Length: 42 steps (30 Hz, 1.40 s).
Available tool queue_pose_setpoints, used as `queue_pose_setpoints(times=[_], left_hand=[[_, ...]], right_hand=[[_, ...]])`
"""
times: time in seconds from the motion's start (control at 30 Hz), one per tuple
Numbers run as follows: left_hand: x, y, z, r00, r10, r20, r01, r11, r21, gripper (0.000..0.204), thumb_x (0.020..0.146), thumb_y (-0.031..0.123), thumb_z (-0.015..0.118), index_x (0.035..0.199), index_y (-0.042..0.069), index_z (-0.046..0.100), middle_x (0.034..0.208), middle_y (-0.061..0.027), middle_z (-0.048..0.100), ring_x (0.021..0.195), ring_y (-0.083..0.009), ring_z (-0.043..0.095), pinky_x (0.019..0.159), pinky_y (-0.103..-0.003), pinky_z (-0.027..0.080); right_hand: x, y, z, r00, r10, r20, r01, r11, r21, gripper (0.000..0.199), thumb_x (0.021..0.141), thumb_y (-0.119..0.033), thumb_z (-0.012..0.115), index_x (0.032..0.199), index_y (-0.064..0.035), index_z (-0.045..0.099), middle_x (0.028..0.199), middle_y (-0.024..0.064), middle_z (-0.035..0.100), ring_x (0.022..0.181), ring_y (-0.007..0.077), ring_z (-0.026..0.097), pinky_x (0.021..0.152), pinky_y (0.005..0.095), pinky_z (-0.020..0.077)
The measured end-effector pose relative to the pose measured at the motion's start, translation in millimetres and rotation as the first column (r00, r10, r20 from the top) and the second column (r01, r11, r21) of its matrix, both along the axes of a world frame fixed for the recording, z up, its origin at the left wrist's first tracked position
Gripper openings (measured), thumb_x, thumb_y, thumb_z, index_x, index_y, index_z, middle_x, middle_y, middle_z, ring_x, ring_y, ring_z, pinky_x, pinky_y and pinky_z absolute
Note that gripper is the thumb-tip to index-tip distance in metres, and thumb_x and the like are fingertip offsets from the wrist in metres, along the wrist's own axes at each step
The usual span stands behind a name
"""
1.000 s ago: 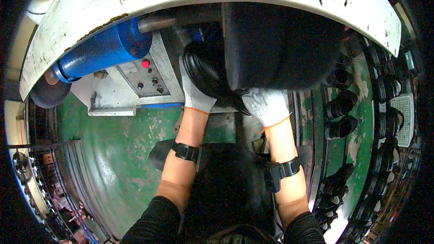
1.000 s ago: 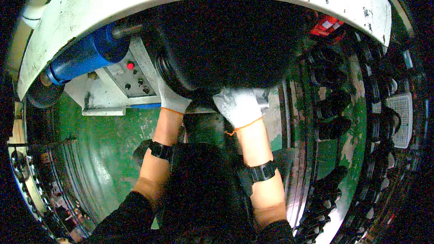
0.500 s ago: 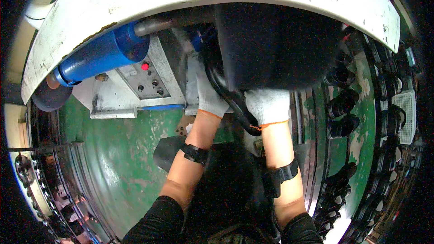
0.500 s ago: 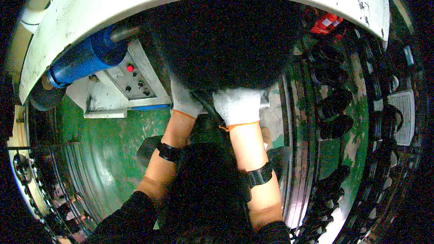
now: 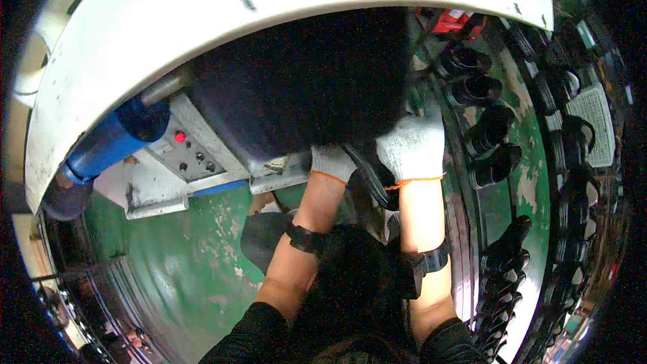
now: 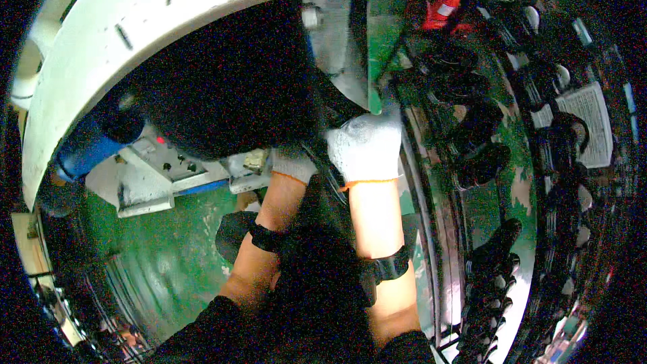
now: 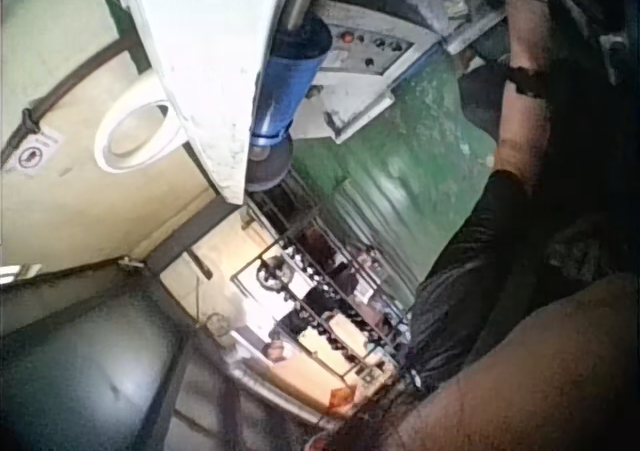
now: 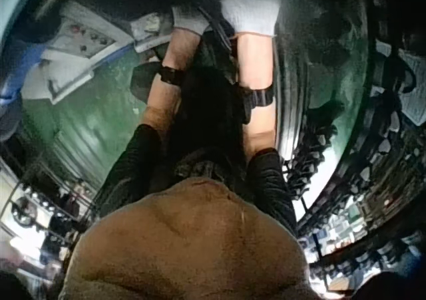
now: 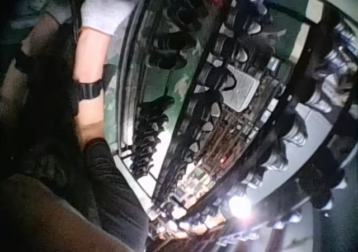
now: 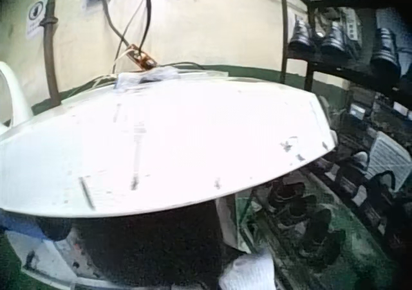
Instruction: Polishing a black shoe using a large rotating buffing wheel machine.
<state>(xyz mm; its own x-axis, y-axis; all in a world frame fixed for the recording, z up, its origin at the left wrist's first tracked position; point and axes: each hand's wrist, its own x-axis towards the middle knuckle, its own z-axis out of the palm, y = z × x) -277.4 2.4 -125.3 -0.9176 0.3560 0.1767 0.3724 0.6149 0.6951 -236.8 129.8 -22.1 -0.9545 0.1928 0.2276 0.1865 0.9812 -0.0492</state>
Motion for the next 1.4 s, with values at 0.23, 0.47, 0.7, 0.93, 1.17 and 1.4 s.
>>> queue_pose_setpoints(times=[0.23, 0.47, 0.7, 0.93, 1.17, 1.4], left_hand=[[-15.1, 29.1, -32.8, 0.835, -0.452, 0.314, -0.153, 0.358, 0.921, 0.053, 0.097, 0.037, 0.034, 0.139, 0.005, 0.034, 0.145, -0.0106, 0.033, 0.131, -0.0297, 0.032, 0.111, -0.039, 0.027], [-8.3, 15.7, 12.1, 0.651, -0.472, 0.594, -0.677, -0.006, 0.736, 0.049, 0.098, 0.034, 0.039, 0.136, 0.004, 0.040, 0.136, -0.0107, 0.045, 0.120, -0.0245, 0.042, 0.106, -0.037, 0.031], [1.0, -16.5, 23.0, 0.746, -0.444, 0.496, -0.589, -0.093, 0.803, 0.054, 0.096, 0.044, 0.036, 0.137, 0.009, 0.037, 0.134, -0.0099, 0.046, 0.119, -0.0322, 0.043, 0.102, -0.043, 0.037], [-0.2, -51.7, -21.4, 0.771, -0.529, 0.355, -0.530, -0.223, 0.818, 0.052, 0.098, 0.038, 0.029, 0.140, 0.008, 0.034, 0.141, -0.0091, 0.039, 0.126, -0.0316, 0.038, 0.107, -0.041, 0.031], [33.2, -24.9, 43.7, 0.642, -0.651, 0.406, -0.636, -0.155, 0.756, 0.065, 0.093, 0.054, 0.029, 0.135, 0.006, 0.041, 0.135, -0.0150, 0.045, 0.121, -0.0335, 0.044, 0.105, -0.046, 0.033], [62.5, -39.5, 80.9, 0.539, -0.786, 0.302, -0.649, -0.158, 0.744, 0.064, 0.091, 0.055, 0.043, 0.131, 0.006, 0.046, 0.128, -0.0116, 0.053, 0.113, -0.0266, 0.054, 0.098, -0.040, 0.043]], right_hand=[[7.9, 20.3, 16.0, 0.982, -0.060, 0.179, 0.073, 0.995, -0.063, 0.023, 0.080, -0.023, 0.053, 0.095, -0.0143, 0.067, 0.074, 0.0086, 0.066, 0.067, 0.0269, 0.061, 0.099, 0.0468, 0.0367], [-1.4, -11.0, 35.5, 0.919, 0.179, -0.352, -0.165, 0.984, 0.069, 0.016, 0.079, -0.018, 0.053, 0.081, -0.0127, 0.068, 0.060, 0.0083, 0.061, 0.057, 0.0273, 0.059, 0.095, 0.0449, 0.0395], [-28.4, -83.6, 7.1, 0.684, -0.281, -0.673, -0.181, 0.828, -0.531, 0.036, 0.079, -0.021, 0.054, 0.111, -0.0059, 0.064, 0.113, 0.0151, 0.062, 0.105, 0.0311, 0.057, 0.099, 0.0474, 0.0370], [27.7, -98.3, 92.0, 0.823, 0.170, 0.541, -0.186, 0.982, -0.026, 0.032, 0.083, -0.026, 0.055, 0.104, -0.0052, 0.066, 0.120, 0.0163, 0.058, 0.113, 0.0339, 0.051, 0.100, 0.0465, 0.0376], [61.6, -97.6, 47.9, 0.960, -0.229, -0.160, -0.265, -0.928, -0.261, 0.041, 0.098, -0.027, 0.037, 0.130, -0.0026, 0.047, 0.136, 0.0126, 0.045, 0.124, 0.0278, 0.042, 0.113, 0.0357, 0.0222], [110.4, -105.9, 46.2, 0.970, -0.134, -0.204, -0.232, -0.247, -0.941, 0.042, 0.097, -0.019, 0.039, 0.133, 0.0033, 0.042, 0.134, 0.0168, 0.047, 0.125, 0.0281, 0.044, 0.110, 0.0395, 0.0287]])
